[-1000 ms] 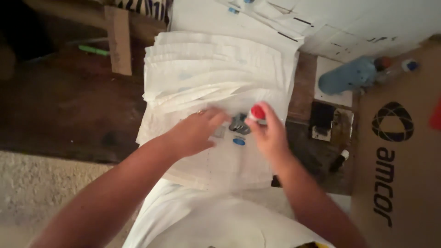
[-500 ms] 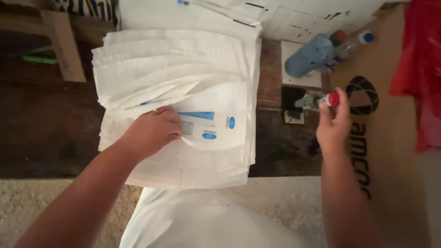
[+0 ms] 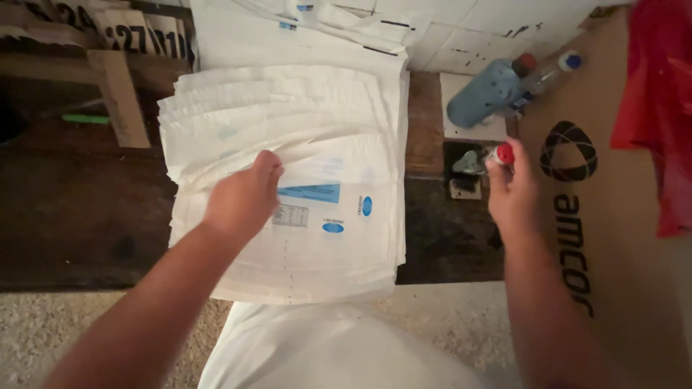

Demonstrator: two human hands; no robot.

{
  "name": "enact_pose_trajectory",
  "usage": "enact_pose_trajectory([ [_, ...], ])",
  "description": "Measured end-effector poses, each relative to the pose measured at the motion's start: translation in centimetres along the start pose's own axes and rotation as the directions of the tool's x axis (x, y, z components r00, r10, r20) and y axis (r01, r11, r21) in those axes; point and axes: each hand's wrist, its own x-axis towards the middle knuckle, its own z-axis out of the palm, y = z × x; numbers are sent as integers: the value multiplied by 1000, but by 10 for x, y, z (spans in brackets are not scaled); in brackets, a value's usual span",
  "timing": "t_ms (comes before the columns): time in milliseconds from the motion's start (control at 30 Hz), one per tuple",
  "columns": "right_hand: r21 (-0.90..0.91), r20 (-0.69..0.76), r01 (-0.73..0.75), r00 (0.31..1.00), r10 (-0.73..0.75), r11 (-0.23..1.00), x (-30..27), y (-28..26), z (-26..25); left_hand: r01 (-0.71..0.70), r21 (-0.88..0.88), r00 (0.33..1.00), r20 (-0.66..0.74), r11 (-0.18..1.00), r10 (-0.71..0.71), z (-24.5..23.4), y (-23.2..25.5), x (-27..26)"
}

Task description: Manually stamping individual plastic cream cheese bags from a stack using a handheld stamp

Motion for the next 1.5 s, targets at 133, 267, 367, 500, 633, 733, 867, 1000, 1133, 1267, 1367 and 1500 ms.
enact_pose_trajectory([
  [133, -77, 5, 76, 997, -76, 994, 4, 6, 6, -128, 117, 936, -315, 985, 159, 31, -4, 9],
  [267, 111, 9, 5, 1000, -6, 994, 16, -54, -9, -156, -331, 987, -27, 931, 155, -22, 8, -16],
  [367, 236, 2, -18, 1000, 18, 972, -9, -132, -8, -367, -280, 929, -62, 887, 365, -14, -12, -19],
  [500, 417, 211, -17, 974, -79, 909, -33, -188, 27, -534, -143, 831, 89, 833, 548, -28, -25, -19],
  [633, 318, 111, 313, 925, -363, 895, -43, -207, 63, -577, -77, 790, 201, 813, 579, -15, -40, -9],
  [733, 362, 122, 288, 928, -351, 887, -54, -217, 78, -580, 17, 806, 153, 814, 571, 3, -42, -2],
  [867, 579, 243, 34, 946, -212, 815, -40, -196, 77, -617, 82, 785, -15, 783, 620, 33, -54, 8],
  [1000, 591, 185, -140, 982, 36, 795, -34, -185, 35, -656, -2, 742, -182, 754, 645, 45, -60, 15],
  [1133, 528, 104, 16, 991, -83, 849, -50, -186, 12, -646, -263, 761, -294, 716, 579, 43, -60, 16],
  [1267, 442, 89, 214, 956, -280, 871, -59, -217, 43, -586, -327, 806, -325, 741, 494, 36, -54, 20],
  [1367, 442, 72, 344, 907, -415, 828, -66, -219, 71, -456, -470, 888, -300, 755, 350, 22, -48, 12],
  [1500, 431, 168, 275, 911, -376, 859, -52, -213, 79, -687, -458, 710, -259, 564, 655, -12, -37, -11],
])
